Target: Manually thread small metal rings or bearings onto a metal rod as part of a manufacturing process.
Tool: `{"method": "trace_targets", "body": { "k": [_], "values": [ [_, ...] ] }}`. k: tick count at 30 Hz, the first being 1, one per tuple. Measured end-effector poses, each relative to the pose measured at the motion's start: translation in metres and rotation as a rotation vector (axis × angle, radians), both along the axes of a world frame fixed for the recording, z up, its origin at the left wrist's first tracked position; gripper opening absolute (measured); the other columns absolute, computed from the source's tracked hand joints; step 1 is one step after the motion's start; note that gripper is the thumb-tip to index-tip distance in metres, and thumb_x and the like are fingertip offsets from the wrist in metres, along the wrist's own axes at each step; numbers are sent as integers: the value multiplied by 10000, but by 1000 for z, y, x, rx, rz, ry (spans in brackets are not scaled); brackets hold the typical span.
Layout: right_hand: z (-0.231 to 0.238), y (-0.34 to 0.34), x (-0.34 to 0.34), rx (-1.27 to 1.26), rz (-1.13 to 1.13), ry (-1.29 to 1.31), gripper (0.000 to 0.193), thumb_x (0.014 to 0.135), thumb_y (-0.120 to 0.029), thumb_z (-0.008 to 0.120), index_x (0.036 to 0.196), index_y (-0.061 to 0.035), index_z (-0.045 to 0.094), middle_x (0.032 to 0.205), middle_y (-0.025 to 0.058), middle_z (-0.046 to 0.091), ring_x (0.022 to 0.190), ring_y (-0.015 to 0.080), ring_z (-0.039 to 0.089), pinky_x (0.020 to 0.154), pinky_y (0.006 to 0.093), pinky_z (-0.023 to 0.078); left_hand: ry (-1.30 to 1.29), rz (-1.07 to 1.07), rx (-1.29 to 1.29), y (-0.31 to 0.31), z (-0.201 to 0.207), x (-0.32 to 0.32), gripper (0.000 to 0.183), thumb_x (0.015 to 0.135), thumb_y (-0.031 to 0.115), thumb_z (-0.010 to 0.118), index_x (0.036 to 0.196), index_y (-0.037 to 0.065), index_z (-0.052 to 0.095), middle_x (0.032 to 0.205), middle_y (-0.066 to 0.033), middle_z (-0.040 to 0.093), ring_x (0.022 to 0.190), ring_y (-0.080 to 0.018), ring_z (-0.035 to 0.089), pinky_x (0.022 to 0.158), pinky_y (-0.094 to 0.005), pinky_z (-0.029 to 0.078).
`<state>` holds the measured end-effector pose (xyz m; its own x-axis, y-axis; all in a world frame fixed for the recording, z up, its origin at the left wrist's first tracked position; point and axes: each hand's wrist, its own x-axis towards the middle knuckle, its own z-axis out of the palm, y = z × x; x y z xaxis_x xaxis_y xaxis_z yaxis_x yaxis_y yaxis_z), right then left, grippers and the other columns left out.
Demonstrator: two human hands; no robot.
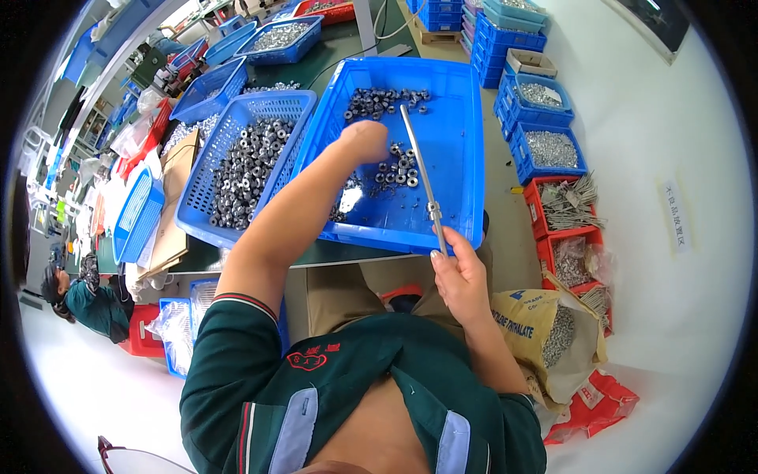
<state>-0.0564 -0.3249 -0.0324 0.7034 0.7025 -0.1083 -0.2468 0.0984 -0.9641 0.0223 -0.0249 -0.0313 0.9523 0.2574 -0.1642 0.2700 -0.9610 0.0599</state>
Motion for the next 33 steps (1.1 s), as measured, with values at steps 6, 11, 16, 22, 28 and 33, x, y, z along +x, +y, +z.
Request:
{"method": "trace_targets", "body": {
  "k": [6, 11, 16, 22, 28, 33],
  "values": [
    [1, -2, 1, -14, 6, 11, 389, 917, -103, 504, 1289, -32, 417, 588, -59, 400, 431, 5, 331, 386, 177, 242, -259, 245, -1375, 27, 26, -8, 125, 811, 121, 619, 906, 40, 628, 793, -87, 645, 717, -187, 643, 636, -327, 539],
    [2, -2, 2, -28, 19, 15, 386, 915, -103, 507, 1285, -32, 421, 580, -60, 397, 425, 6, 336, 379, 178, 248, -433, 322, -1857, 16, 41, -11, 197, 818, 156, 616, 953, 32, 543, 928, -144, 611, 831, -262, 610, 766, -370, 504],
    [1, -1, 3, -22, 29, 17, 380, 917, -98, 503, 1284, -38, 426, 574, -62, 391, 424, 6, 334, 380, 178, 246, -383, 146, -1975, 13, 47, -15, 50, 845, 110, 604, 865, 78, 571, 870, -136, 650, 761, -216, 641, 716, -327, 534],
    [1, -1, 2, -8, 35, 25, 375, 919, -98, 503, 1283, -43, 430, 570, -64, 381, 422, 5, 326, 382, 176, 238, -373, 73, -1926, 14, 47, -17, 24, 865, 97, 596, 872, 82, 579, 868, -102, 650, 781, -184, 646, 732, -312, 535],
    [1, -1, 5, -12, 10, 37, 383, 920, -94, 501, 1294, -41, 433, 572, -68, 376, 421, 2, 324, 382, 174, 236, -197, -86, -1647, -7, 56, -21, 312, 840, 163, 656, 1080, -14, 564, 907, -95, 635, 847, -187, 640, 756, -286, 515],
    [3, 3, 7, 1, -2, 14, 388, 925, -96, 490, 1303, -33, 429, 577, -70, 376, 421, 1, 327, 382, 169, 245, 158, -203, -1639, -29, 44, -19, 291, 799, 155, 691, 1032, -14, 646, 1018, -122, 660, 843, -164, 636, 752, -280, 518]
  ]
}}
